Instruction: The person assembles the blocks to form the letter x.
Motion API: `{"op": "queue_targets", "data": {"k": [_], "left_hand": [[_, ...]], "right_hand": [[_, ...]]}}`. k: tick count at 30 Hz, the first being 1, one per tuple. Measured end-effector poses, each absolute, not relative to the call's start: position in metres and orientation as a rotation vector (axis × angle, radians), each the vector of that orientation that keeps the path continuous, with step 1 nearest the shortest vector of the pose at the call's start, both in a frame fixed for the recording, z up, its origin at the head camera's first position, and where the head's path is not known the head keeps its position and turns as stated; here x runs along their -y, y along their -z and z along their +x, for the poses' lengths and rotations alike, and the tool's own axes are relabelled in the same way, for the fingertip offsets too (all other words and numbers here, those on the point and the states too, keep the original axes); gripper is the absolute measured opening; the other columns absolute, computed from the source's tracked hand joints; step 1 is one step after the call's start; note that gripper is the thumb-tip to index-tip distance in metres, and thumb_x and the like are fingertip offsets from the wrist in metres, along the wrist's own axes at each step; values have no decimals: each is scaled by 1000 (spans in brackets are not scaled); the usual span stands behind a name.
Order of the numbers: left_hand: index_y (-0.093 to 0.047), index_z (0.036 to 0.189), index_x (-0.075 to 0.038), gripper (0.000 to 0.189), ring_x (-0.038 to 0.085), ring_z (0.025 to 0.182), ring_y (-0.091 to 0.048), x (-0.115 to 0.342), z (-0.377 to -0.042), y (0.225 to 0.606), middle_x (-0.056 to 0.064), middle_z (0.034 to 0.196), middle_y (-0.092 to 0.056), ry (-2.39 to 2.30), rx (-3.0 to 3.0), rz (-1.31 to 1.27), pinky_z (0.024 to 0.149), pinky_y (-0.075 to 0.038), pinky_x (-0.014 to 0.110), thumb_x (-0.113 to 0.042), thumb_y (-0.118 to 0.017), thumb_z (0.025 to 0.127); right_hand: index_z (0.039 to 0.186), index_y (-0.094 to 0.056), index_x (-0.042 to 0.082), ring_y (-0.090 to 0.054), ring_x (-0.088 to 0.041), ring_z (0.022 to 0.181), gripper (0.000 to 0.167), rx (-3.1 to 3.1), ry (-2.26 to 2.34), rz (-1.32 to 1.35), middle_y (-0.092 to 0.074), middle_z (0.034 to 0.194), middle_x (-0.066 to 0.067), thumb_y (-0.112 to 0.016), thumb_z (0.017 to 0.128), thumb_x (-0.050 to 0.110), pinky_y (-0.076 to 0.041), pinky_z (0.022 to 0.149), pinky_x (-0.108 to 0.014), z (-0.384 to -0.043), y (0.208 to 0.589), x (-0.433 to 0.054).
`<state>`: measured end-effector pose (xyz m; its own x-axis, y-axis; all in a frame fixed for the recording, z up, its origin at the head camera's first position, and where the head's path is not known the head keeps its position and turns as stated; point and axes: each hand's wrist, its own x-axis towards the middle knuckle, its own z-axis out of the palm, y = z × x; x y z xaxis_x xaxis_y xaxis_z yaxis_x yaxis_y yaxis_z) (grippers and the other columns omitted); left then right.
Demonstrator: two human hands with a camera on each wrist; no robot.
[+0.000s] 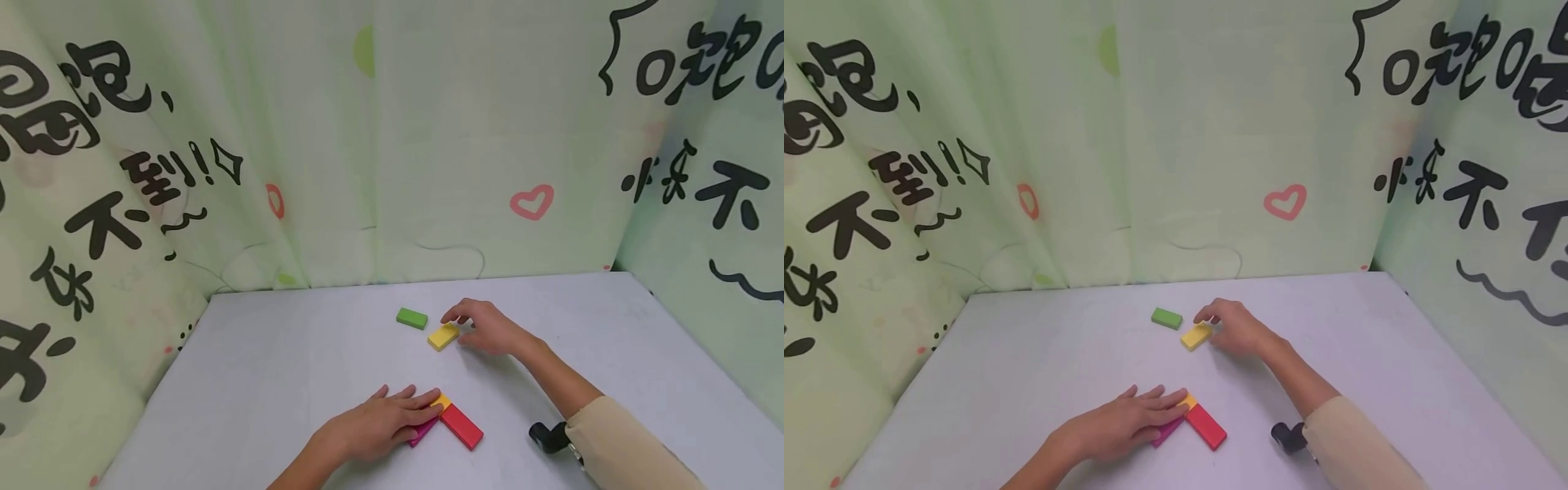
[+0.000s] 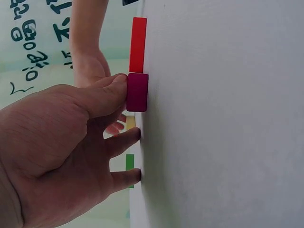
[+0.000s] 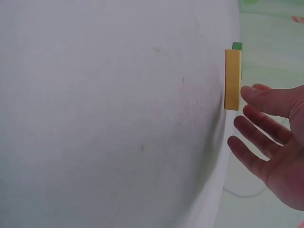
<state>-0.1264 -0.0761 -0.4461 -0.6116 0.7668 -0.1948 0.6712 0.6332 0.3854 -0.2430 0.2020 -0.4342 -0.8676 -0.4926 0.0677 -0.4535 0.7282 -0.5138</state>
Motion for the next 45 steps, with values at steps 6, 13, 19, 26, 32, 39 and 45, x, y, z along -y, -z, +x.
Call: {"op": "queue_targets", "data": {"k": [6, 13, 19, 26, 32, 39, 45], "left_hand": [[-41, 160, -37, 53, 24, 157, -34, 76, -126, 447, -19, 170, -28, -397, -2509, 1167, 119, -35, 65, -28, -54, 109], [-42, 159, -37, 53, 24, 157, -34, 76, -125, 447, -20, 169, -29, -405, -2509, 1151, 119, -35, 65, -29, -55, 108], [-43, 159, -36, 52, 25, 156, -35, 77, -123, 448, -19, 169, -30, -423, -2525, 1175, 119, -35, 64, -28, -55, 109], [-43, 159, -35, 52, 25, 156, -35, 77, -122, 447, -18, 169, -30, -427, -2529, 1181, 119, -35, 64, -28, -54, 109], [-43, 159, -35, 53, 25, 156, -35, 77, -123, 446, -19, 169, -29, -419, -2529, 1176, 119, -35, 64, -28, -55, 108], [-43, 159, -36, 53, 24, 156, -35, 77, -125, 447, -20, 169, -29, -415, -2526, 1169, 119, -36, 65, -29, -55, 108], [-42, 159, -36, 53, 25, 156, -36, 77, -126, 448, -20, 169, -29, -407, -2532, 1177, 118, -36, 65, -28, -55, 108]], "right_hand": [[121, -76, 13, -63, -27, 109, 33, -2814, 833, -755, -68, 119, -7, -77, 90, 0, -57, 96, -47, -247, 439, -198], [118, -77, 14, -63, -26, 111, 32, -2797, 800, -800, -68, 120, -7, -77, 90, 0, -56, 98, -48, -248, 442, -192], [116, -79, 16, -64, -26, 114, 32, -2794, 732, -829, -68, 117, -3, -78, 89, 0, -56, 101, -49, -248, 442, -188], [114, -80, 15, -64, -27, 114, 29, -2809, 678, -849, -70, 116, -4, -80, 88, 3, -56, 102, -49, -246, 438, -183], [111, -81, 14, -65, -26, 112, 26, -2825, 636, -874, -71, 113, -3, -81, 88, 4, -57, 101, -47, -249, 437, -181], [110, -82, 14, -65, -26, 112, 25, -2832, 611, -871, -71, 113, -4, -81, 87, 3, -56, 103, -48, -252, 438, -178], [108, -82, 14, -65, -25, 111, 24, -2833, 597, -861, -70, 112, -4, -81, 87, 2, -57, 102, -47, -252, 437, -176]]}}
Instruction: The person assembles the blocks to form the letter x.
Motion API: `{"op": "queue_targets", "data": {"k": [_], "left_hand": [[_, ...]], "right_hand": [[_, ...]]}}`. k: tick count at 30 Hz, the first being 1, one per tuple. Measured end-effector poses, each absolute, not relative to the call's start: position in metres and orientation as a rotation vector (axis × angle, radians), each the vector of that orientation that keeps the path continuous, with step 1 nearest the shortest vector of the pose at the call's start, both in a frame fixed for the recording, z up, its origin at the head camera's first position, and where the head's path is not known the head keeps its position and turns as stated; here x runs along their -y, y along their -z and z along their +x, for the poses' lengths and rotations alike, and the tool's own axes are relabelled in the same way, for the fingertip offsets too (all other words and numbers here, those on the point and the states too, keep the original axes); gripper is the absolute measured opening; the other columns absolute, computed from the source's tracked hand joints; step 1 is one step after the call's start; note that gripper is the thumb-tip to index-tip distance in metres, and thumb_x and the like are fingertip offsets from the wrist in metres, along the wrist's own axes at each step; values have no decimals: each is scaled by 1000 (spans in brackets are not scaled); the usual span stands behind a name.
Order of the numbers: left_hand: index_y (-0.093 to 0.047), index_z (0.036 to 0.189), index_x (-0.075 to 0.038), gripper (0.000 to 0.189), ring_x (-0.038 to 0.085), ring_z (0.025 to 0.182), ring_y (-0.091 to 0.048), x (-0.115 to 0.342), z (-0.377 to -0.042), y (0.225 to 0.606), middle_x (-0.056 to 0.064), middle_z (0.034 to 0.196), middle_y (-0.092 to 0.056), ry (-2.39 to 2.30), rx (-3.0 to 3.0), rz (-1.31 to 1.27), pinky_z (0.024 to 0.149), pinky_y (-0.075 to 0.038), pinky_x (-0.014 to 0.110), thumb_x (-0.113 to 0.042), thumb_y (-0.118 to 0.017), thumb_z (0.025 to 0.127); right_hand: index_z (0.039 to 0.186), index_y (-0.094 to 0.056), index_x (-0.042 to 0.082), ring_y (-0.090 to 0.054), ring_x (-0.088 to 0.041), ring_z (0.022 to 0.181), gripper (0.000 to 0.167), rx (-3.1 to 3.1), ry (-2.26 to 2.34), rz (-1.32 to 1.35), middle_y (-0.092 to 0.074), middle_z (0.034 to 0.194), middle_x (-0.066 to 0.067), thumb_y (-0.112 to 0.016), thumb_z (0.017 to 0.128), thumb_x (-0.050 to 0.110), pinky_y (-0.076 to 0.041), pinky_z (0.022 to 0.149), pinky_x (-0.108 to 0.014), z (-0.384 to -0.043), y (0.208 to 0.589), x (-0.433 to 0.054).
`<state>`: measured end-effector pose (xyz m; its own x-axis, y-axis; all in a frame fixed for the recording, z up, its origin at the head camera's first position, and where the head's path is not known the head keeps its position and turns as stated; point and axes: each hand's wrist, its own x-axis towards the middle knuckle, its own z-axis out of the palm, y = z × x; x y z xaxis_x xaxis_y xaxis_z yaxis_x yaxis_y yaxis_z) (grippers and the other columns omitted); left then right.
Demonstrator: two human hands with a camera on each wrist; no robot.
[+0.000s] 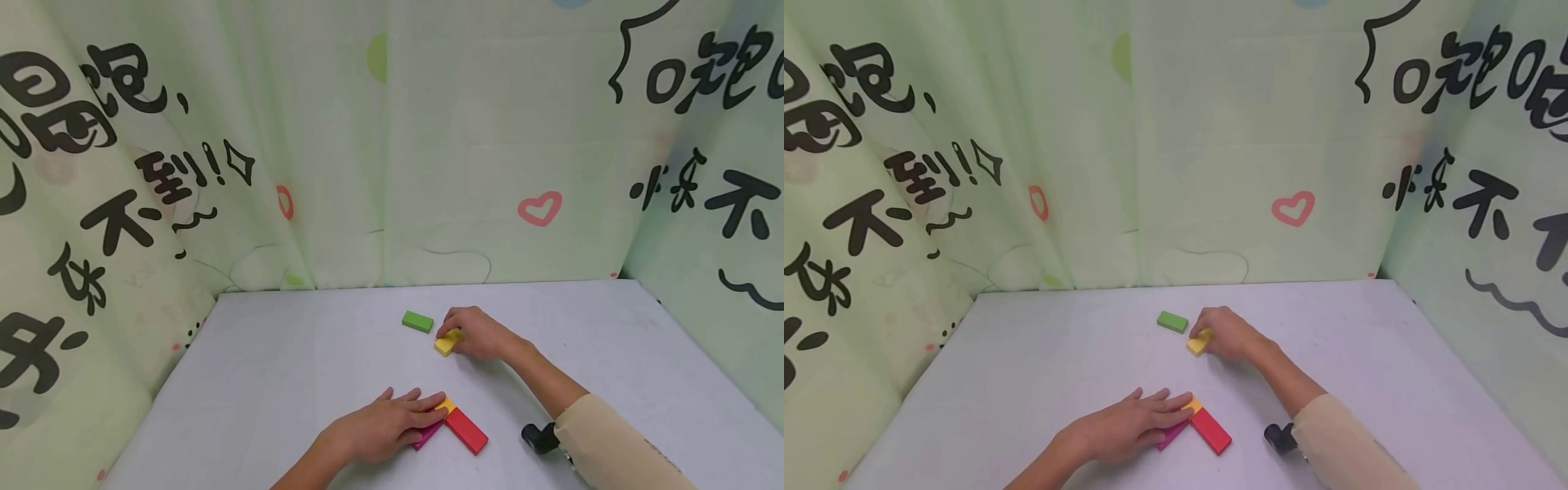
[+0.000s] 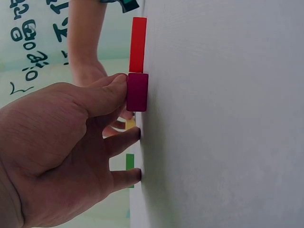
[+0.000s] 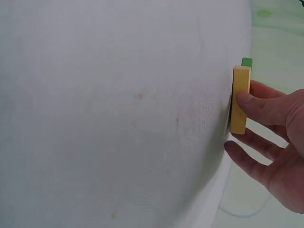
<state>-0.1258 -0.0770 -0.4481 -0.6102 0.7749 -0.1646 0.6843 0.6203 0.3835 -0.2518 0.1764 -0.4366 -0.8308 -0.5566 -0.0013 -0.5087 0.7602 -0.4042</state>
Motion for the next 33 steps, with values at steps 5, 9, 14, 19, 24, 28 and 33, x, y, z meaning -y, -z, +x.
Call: {"op": "queue_targets", "data": {"k": [5, 9, 14, 19, 24, 28, 33], "left_hand": [[-42, 159, -36, 53, 24, 156, -35, 76, -125, 447, -20, 169, -29, -403, -2530, 1165, 119, -36, 65, -28, -56, 108], [-43, 159, -37, 53, 23, 157, -34, 76, -125, 445, -21, 169, -29, -407, -2523, 1141, 119, -35, 64, -29, -56, 108], [-43, 159, -37, 54, 24, 156, -35, 76, -125, 445, -21, 169, -29, -403, -2530, 1146, 119, -35, 64, -28, -56, 108], [-42, 159, -37, 54, 24, 156, -35, 76, -125, 444, -21, 169, -29, -405, -2523, 1143, 120, -35, 64, -27, -57, 108], [-43, 159, -37, 54, 24, 156, -35, 76, -125, 442, -20, 169, -29, -417, -2519, 1146, 119, -35, 64, -28, -57, 107], [-43, 159, -37, 53, 24, 156, -35, 76, -125, 443, -20, 169, -29, -424, -2511, 1139, 119, -35, 65, -28, -56, 108], [-42, 159, -37, 53, 25, 156, -35, 75, -125, 445, -20, 169, -29, -422, -2504, 1135, 119, -35, 65, -28, -55, 108]], "right_hand": [[108, -82, 14, -64, -26, 112, 24, -2836, 585, -843, -70, 113, -5, -80, 87, 1, -57, 101, -46, -250, 434, -176], [109, -82, 14, -64, -27, 113, 25, -2838, 587, -832, -70, 114, -6, -80, 88, 1, -57, 102, -47, -248, 432, -177], [110, -82, 14, -64, -27, 113, 25, -2841, 584, -815, -70, 115, -6, -80, 88, 1, -57, 102, -47, -245, 432, -178], [110, -82, 15, -64, -27, 114, 26, -2838, 594, -770, -70, 116, -5, -80, 88, 1, -57, 101, -46, -242, 433, -180], [110, -82, 15, -64, -27, 114, 26, -2833, 611, -768, -71, 115, -5, -80, 87, 1, -59, 99, -46, -238, 432, -182], [109, -82, 15, -64, -27, 114, 26, -2829, 618, -777, -71, 114, -4, -81, 86, 2, -60, 97, -44, -234, 431, -184], [108, -83, 16, -65, -26, 114, 26, -2823, 638, -764, -72, 113, -3, -83, 85, 3, -60, 96, -43, -227, 429, -186]]}}
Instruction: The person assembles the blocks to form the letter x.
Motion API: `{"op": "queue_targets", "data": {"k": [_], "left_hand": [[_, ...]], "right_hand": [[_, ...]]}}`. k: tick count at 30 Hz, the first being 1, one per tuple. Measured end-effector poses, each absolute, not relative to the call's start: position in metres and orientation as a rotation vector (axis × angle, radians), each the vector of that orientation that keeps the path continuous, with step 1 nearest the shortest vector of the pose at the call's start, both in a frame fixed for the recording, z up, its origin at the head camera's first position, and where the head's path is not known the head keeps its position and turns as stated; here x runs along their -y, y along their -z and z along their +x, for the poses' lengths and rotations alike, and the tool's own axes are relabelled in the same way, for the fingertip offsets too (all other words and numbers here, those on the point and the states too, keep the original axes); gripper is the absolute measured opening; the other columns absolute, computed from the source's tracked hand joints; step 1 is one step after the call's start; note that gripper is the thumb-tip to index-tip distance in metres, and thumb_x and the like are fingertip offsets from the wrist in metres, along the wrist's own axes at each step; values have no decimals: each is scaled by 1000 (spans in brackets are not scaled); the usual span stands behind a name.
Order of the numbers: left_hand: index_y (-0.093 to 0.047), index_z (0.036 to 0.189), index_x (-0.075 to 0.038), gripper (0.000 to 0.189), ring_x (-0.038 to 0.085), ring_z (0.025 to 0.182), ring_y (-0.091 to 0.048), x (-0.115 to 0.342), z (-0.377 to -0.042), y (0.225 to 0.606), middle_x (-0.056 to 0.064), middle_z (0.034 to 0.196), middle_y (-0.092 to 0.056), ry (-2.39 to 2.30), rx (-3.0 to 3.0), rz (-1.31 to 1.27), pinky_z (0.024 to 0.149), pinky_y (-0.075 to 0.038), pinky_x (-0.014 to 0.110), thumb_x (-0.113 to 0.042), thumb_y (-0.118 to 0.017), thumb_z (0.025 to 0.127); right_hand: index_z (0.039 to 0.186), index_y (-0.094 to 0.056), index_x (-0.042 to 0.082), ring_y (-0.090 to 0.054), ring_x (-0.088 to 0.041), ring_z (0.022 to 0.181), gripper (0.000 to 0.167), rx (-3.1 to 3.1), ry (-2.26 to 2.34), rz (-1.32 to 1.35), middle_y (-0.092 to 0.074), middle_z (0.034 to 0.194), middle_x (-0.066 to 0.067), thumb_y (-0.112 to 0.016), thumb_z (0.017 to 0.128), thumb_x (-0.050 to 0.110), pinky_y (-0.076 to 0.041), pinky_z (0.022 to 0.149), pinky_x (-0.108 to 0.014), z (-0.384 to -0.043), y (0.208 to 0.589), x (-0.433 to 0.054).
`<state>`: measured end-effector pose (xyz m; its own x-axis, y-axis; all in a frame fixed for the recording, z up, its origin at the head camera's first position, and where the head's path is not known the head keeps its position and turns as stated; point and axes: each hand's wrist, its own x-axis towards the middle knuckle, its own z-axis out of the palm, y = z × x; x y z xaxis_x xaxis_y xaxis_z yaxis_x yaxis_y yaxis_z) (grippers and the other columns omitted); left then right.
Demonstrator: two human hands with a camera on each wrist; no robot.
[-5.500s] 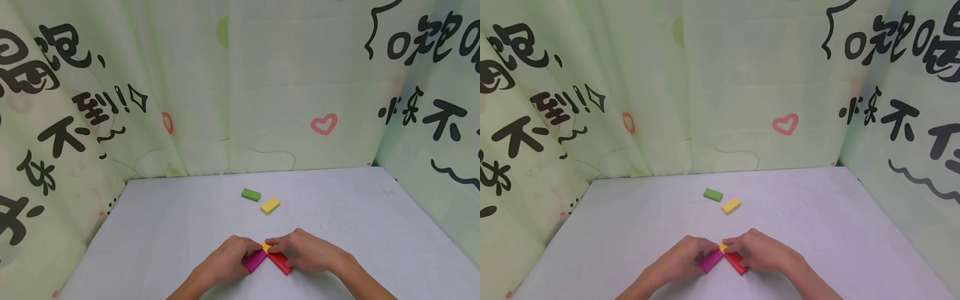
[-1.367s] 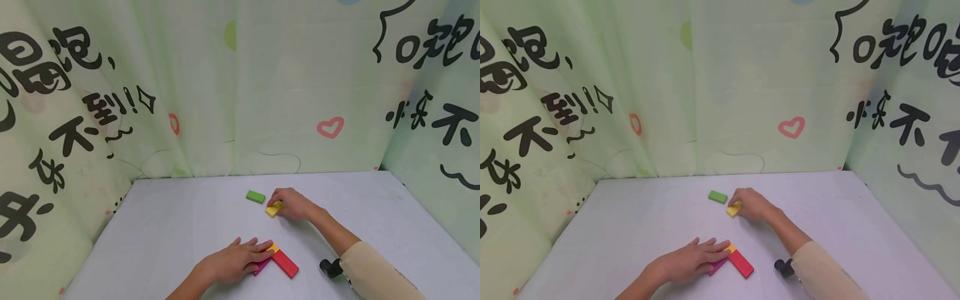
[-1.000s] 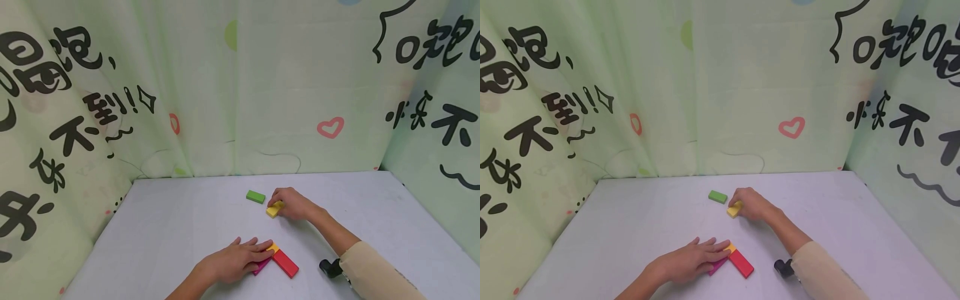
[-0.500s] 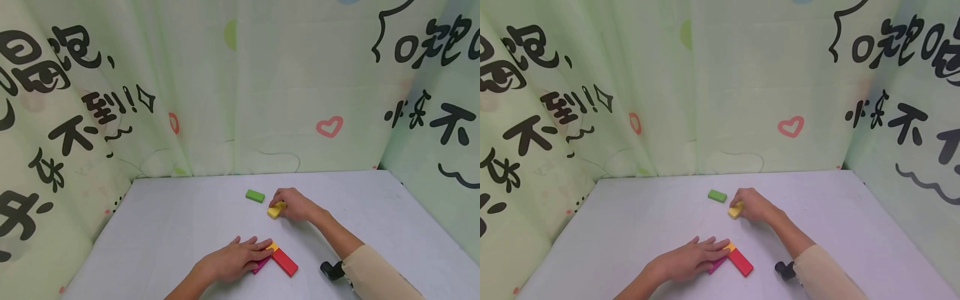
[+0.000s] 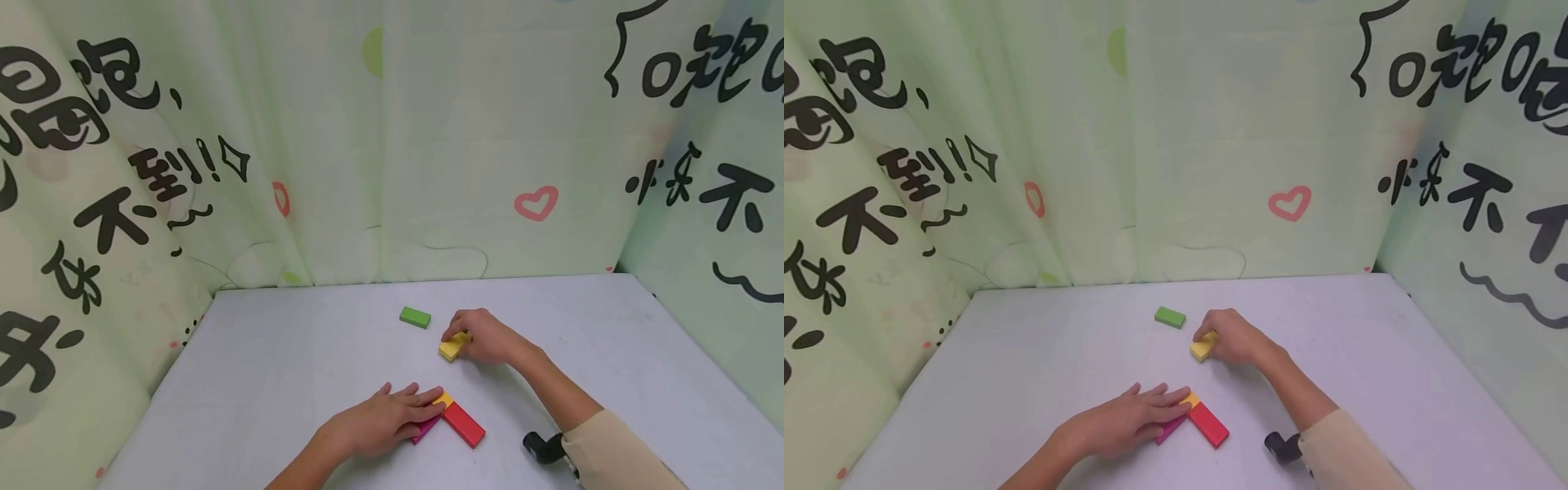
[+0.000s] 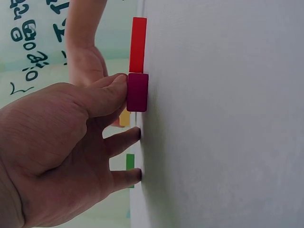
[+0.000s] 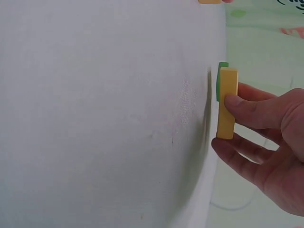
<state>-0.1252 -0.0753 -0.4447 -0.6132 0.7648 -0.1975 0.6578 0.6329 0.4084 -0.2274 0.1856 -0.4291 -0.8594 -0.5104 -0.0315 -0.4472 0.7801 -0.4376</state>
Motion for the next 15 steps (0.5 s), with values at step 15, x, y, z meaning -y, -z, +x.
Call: {"op": "queue_targets", "data": {"k": [15], "left_hand": [[-42, 159, -37, 54, 26, 157, -34, 74, -126, 445, -19, 169, -29, -420, -2505, 1121, 120, -34, 66, -28, -57, 107]], "right_hand": [[106, -83, 17, -66, -22, 108, 26, -2823, 705, -706, -72, 107, 1, -83, 85, 2, -61, 93, -41, -208, 430, -193]]}}
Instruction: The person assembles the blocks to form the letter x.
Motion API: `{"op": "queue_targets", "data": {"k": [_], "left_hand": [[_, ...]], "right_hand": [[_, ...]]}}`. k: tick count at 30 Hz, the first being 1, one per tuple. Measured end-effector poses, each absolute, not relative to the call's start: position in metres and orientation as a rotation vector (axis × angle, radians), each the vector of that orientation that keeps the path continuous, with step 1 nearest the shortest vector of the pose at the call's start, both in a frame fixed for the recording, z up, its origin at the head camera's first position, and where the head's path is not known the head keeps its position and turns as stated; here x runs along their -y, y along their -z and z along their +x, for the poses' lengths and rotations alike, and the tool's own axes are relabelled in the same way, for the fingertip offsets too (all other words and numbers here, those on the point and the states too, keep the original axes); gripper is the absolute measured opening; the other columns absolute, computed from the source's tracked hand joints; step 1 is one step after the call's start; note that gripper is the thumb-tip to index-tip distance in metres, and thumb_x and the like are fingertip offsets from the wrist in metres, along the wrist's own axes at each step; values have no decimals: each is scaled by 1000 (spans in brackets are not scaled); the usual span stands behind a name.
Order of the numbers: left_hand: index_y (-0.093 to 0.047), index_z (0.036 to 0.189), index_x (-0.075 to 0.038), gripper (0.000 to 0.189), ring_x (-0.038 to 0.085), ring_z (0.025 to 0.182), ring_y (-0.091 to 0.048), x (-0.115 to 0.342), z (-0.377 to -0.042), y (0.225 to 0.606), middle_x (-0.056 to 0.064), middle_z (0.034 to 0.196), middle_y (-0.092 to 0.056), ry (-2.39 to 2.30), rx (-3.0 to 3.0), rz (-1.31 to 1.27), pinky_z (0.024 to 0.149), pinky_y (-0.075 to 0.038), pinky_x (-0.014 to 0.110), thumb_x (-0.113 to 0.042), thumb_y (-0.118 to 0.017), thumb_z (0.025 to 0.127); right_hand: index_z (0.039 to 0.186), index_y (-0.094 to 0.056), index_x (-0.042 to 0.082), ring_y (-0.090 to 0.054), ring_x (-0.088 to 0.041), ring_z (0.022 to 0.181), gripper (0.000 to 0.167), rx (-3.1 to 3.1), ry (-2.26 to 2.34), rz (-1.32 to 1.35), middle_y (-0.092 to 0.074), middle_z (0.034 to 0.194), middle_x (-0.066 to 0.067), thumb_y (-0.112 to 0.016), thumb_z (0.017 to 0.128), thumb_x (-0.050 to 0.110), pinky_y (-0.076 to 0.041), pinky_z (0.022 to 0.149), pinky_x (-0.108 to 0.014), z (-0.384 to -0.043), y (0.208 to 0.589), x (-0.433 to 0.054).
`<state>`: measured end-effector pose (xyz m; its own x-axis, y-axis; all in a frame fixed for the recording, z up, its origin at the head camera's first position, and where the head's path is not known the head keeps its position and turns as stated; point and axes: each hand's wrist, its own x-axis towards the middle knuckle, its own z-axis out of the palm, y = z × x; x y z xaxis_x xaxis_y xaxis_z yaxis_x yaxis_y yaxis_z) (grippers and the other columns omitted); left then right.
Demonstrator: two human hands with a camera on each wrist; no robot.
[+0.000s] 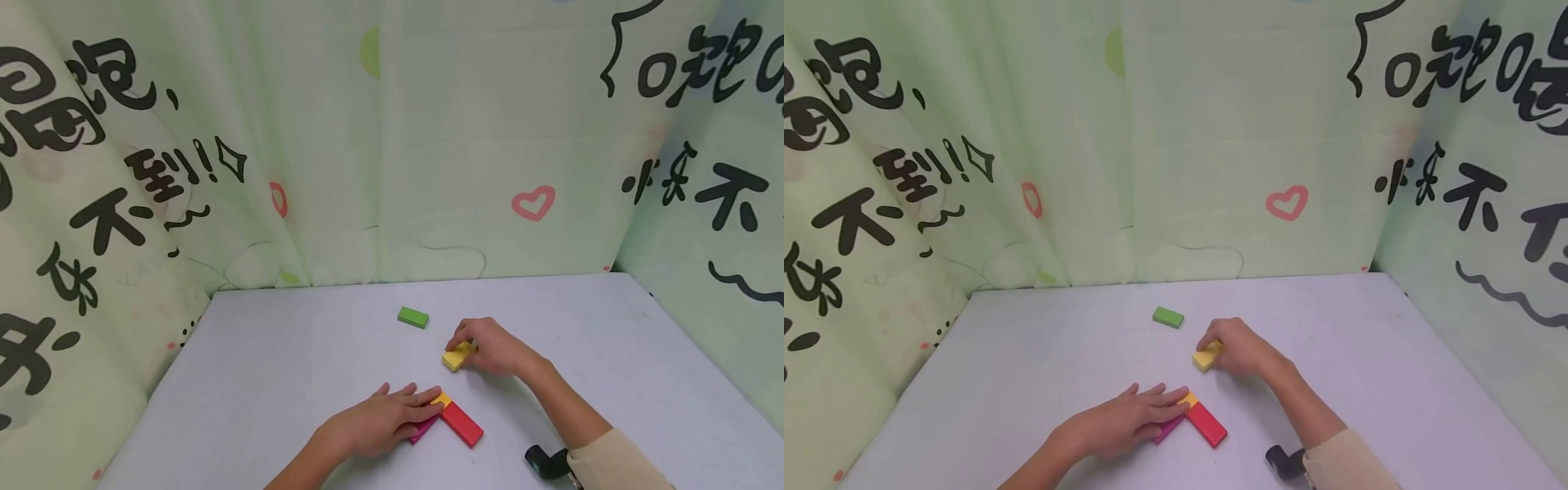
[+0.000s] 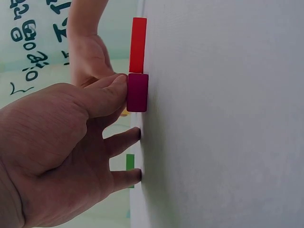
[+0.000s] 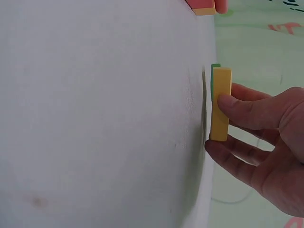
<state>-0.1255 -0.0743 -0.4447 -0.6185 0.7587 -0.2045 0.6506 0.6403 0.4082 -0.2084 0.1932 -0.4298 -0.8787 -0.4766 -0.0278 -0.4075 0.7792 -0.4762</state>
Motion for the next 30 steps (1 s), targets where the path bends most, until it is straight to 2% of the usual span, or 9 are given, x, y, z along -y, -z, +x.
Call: {"op": "queue_targets", "data": {"k": [14, 22, 30], "left_hand": [[-43, 159, -36, 53, 26, 157, -34, 76, -123, 446, -20, 169, -29, -426, -2512, 1127, 120, -34, 65, -27, -57, 108], [-44, 158, -36, 53, 26, 157, -34, 75, -125, 447, -19, 169, -30, -427, -2515, 1132, 119, -34, 66, -28, -57, 107], [-44, 158, -37, 53, 26, 157, -34, 75, -126, 447, -20, 169, -29, -443, -2513, 1122, 120, -33, 66, -28, -57, 107]], "right_hand": [[104, -83, 16, -64, -20, 105, 27, -2796, 724, -712, -71, 105, 3, -82, 83, 0, -61, 89, -38, -192, 431, -198], [104, -83, 18, -64, -16, 102, 27, -2777, 728, -784, -70, 103, 6, -83, 83, 1, -59, 86, -32, -186, 430, -200], [104, -83, 17, -64, -16, 101, 26, -2744, 722, -795, -70, 102, 6, -85, 82, 4, -60, 87, -36, -182, 428, -195]]}}
